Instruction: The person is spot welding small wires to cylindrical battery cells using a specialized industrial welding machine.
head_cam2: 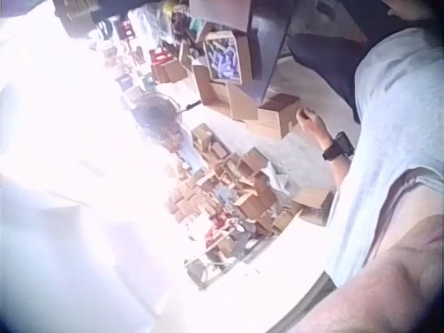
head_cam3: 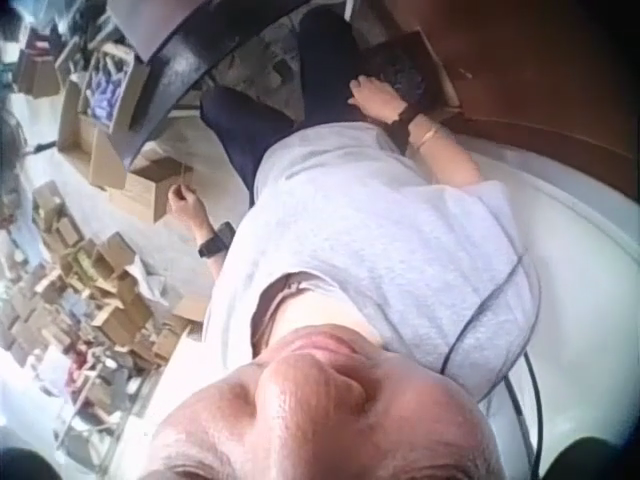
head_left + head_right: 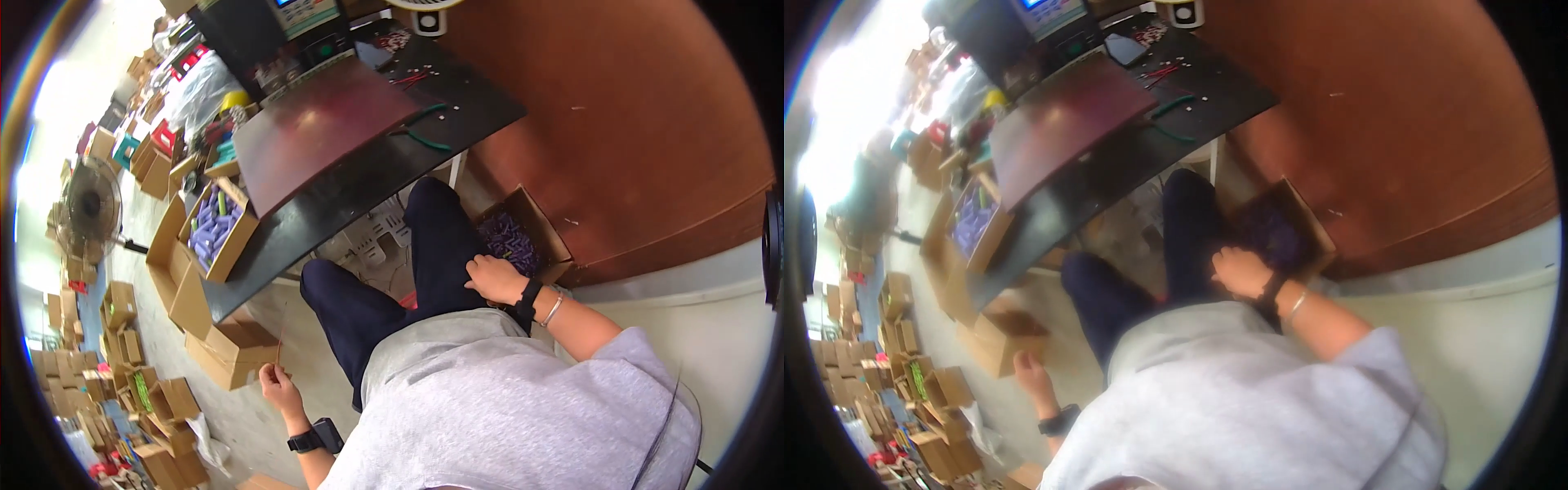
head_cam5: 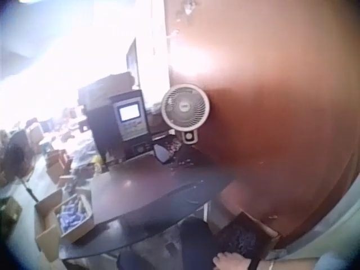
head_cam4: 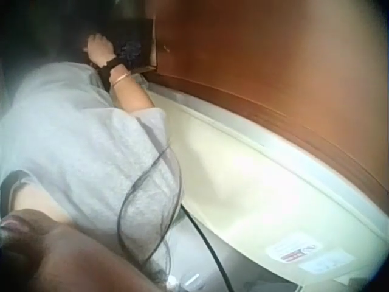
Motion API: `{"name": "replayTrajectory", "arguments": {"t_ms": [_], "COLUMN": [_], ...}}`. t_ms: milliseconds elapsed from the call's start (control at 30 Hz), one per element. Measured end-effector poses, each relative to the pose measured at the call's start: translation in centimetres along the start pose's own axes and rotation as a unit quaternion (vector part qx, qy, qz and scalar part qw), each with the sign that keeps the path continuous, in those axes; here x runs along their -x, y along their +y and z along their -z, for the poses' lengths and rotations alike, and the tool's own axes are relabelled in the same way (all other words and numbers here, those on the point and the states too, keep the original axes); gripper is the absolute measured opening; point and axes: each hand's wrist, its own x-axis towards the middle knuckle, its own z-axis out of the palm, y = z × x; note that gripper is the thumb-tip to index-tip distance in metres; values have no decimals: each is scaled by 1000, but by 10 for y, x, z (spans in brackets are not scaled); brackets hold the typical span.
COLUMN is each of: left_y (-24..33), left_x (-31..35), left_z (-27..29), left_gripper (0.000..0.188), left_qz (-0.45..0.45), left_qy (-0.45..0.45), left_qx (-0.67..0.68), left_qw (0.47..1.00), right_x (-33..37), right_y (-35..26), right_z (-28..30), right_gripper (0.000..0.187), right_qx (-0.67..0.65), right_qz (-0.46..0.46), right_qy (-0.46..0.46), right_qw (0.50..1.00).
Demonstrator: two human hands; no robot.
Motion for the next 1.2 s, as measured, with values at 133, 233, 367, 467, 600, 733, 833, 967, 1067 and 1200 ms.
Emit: {"name": "replayTrajectory", "arguments": {"t_ms": [133,233,367,467,600,733,833,967,1067,1200], "left_y": [-10,-14,-30,-41,-51,-60,-62,-87,-101,-43], "left_x": [18,31,45,52,47,35,28,29,17,-19], "left_z": [-4,-4,-10,-14,-24,-27,-23,-9,-1,7], "left_gripper": [5,5,5,5,4,4,3,3,11,13], "left_qz": [66,83,133,156,178,174,199,233,251,224], "left_qy": [-30,-42,-46,-43,-51,-67,-76,-103,-175,-262], "left_qx": [31,45,93,127,165,169,184,114,72,-29], "left_qw": [997,995,986,979,969,968,960,960,949,938], "right_x": [-20,-12,1,-8,-26,23,146,193,117,124], "right_y": [0,-7,-25,-22,8,70,141,149,96,67], "right_z": [19,34,43,42,24,-30,-149,-212,-203,-188], "right_gripper": [25,22,18,19,18,16,21,30,30,31], "right_qx": [-16,-52,-33,-35,-490,-183,3,-144,-175,-204], "right_qz": [58,82,103,101,-228,-202,-103,-340,-397,-450], "right_qy": [-163,-254,-379,-434,-251,-204,-229,-254,-236,-232], "right_qw": [985,962,919,895,803,940,968,894,870,838]}}
